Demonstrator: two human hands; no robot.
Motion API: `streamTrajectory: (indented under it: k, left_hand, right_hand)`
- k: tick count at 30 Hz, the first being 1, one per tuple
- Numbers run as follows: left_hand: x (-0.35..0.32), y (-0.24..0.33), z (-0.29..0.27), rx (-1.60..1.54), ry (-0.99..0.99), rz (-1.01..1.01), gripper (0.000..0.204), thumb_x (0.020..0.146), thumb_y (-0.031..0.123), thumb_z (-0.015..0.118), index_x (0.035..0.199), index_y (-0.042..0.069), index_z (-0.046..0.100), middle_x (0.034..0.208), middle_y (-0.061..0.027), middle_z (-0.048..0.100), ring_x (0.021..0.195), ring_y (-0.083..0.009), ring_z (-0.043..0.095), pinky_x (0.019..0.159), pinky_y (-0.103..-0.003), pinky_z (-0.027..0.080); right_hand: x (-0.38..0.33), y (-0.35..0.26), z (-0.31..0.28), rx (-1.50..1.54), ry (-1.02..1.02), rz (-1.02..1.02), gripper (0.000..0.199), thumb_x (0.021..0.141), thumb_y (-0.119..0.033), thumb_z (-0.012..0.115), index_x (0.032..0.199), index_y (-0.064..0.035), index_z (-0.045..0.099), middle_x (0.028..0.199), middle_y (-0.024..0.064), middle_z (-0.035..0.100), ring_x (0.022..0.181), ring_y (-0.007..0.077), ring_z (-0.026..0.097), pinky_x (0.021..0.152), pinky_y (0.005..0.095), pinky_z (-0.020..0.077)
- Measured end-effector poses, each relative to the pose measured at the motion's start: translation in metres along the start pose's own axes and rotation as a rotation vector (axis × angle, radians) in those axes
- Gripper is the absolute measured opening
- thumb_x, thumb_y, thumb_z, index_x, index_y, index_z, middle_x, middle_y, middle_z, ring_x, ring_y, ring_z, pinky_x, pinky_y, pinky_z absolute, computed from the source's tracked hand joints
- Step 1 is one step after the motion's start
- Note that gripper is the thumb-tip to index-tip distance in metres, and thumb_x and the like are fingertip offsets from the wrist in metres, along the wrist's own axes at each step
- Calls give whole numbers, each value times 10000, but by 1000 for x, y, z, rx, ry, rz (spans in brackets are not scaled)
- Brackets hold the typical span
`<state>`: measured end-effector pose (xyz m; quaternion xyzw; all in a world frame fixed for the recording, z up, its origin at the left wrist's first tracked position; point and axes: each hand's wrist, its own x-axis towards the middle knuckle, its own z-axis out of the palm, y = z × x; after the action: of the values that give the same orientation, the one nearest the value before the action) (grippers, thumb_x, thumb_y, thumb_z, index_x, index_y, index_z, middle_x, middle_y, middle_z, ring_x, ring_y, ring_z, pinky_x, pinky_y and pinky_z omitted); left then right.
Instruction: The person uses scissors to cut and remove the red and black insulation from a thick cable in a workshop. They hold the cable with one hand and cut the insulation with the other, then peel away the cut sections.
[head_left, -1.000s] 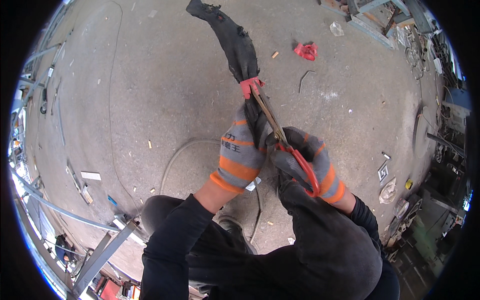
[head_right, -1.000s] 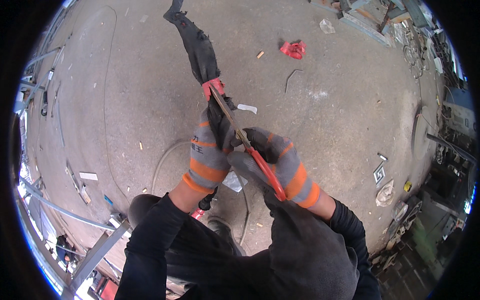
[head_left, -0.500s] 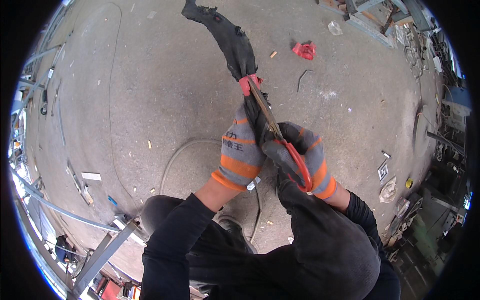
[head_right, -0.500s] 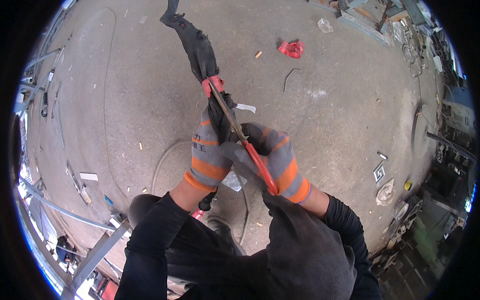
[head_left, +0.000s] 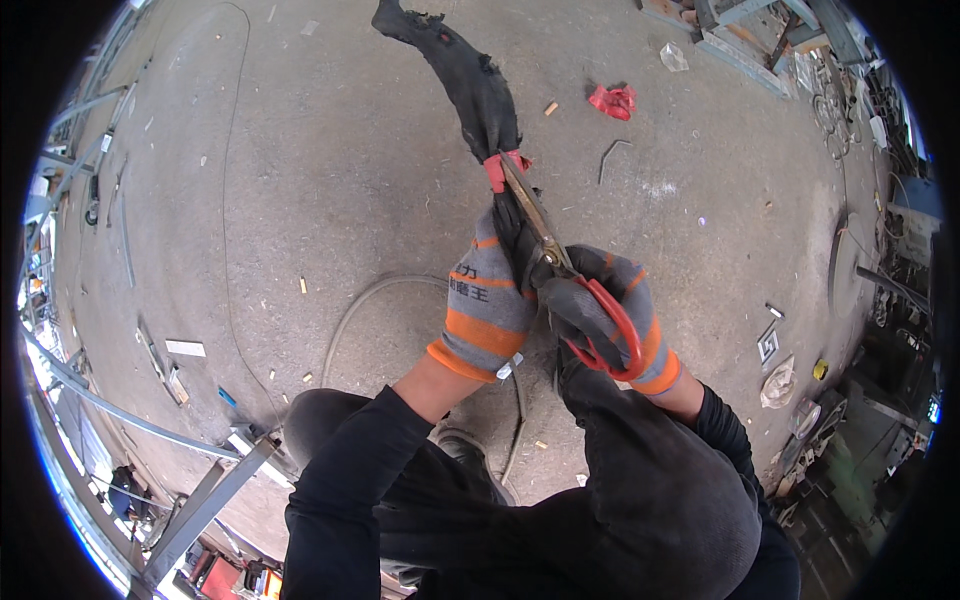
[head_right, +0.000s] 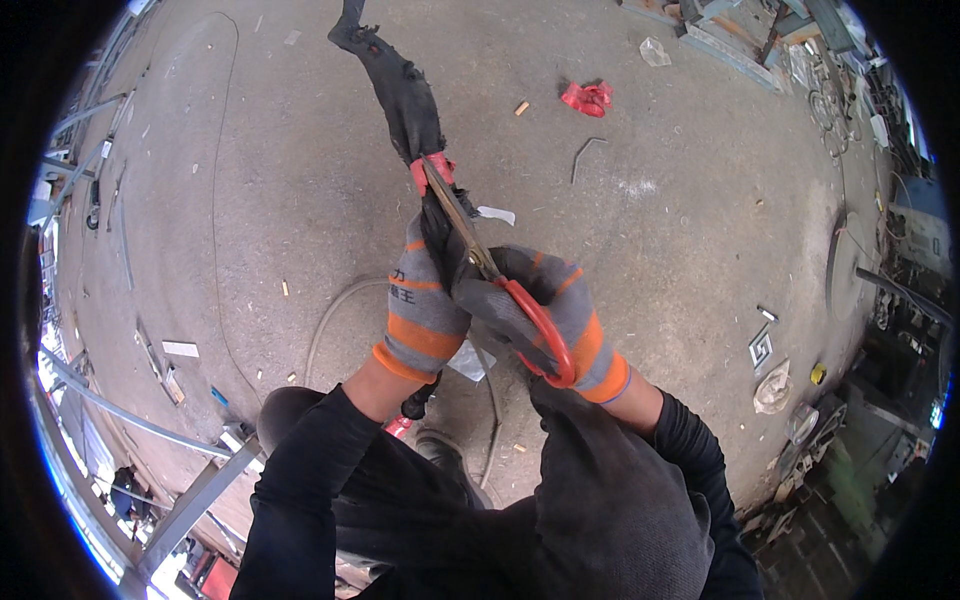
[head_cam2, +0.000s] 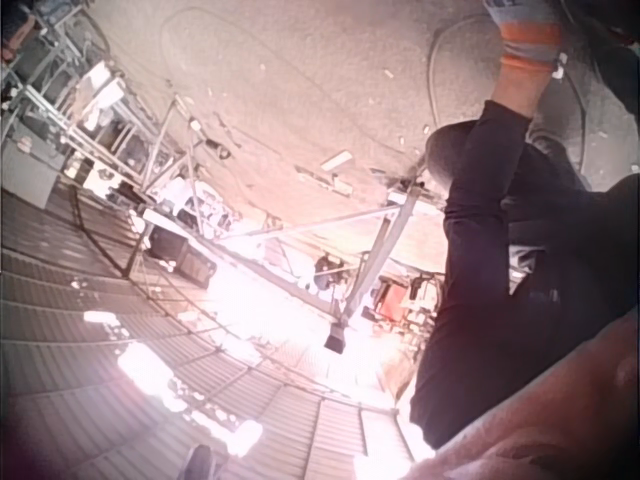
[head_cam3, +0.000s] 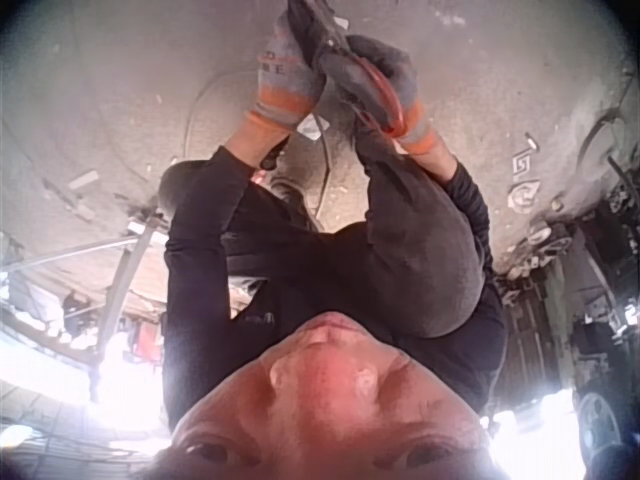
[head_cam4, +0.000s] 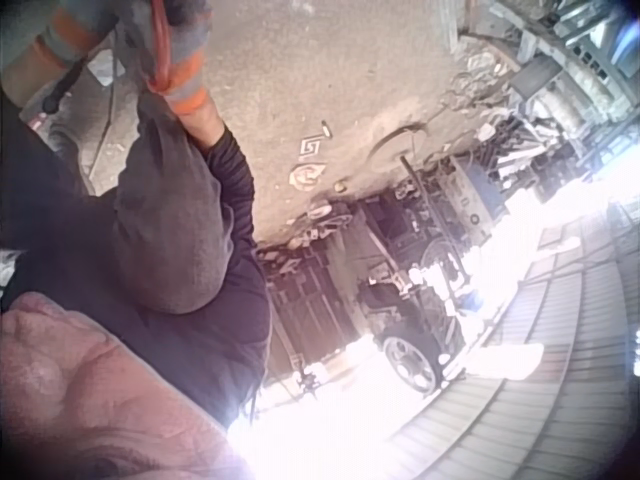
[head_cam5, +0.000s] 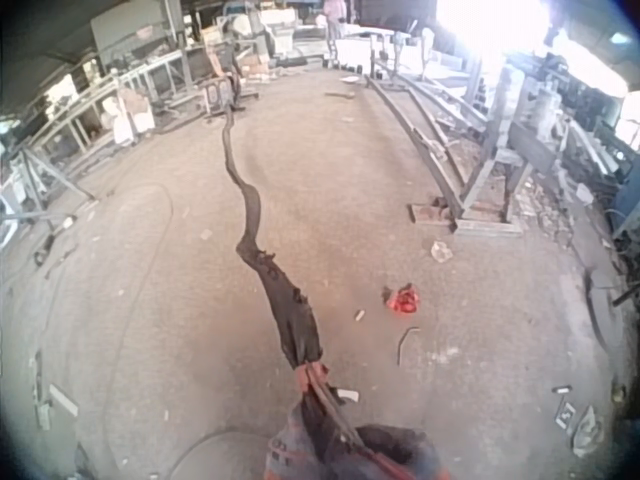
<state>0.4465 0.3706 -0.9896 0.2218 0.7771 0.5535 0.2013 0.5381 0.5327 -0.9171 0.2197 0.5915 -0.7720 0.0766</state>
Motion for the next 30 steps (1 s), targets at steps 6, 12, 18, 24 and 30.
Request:
streamTrajectory:
  k: [6,12,18,24,30]
  left_hand:
    - [0,4,-3,87,55,112,716,887,35,721,1534,-10,418,1263,-289,668,1120,-482,700,941,-499,584]
    - [-2,0,2,39,42,43,576,993,22,685,1520,10,452,1392,-160,638,1268,-260,641,1075,-380,527]
    - [-3,-1,6,-303,90,21,534,1020,43,676,1510,12,464,1396,-141,646,1249,-251,655,1045,-368,543]
    - [1,15,-7,-89,35,60,440,1031,85,674,1438,-29,550,1307,-247,702,1165,-362,720,972,-428,566]
    - [12,11,-21,69,43,-39,300,1070,112,632,1348,0,638,1195,-184,729,1023,-303,717,892,-380,571]
  right_hand:
    - [-1,7,-6,-59,-76,-77,365,968,-190,825,1240,28,718,1015,82,761,929,120,695,819,309,589]
    - [11,6,13,-30,35,-29,262,989,-206,768,1143,3,741,901,25,739,772,93,665,696,248,533]
    - [9,4,7,-238,17,-161,323,956,-157,830,1207,23,736,967,55,757,898,105,675,805,287,573]
    - [-4,-15,-19,-305,-84,-54,385,939,-106,839,1281,27,720,1036,61,764,933,90,669,834,281,579]
    - [11,-15,-25,-274,158,-106,460,896,-62,821,1319,5,653,866,4,688,700,97,647,612,259,514]
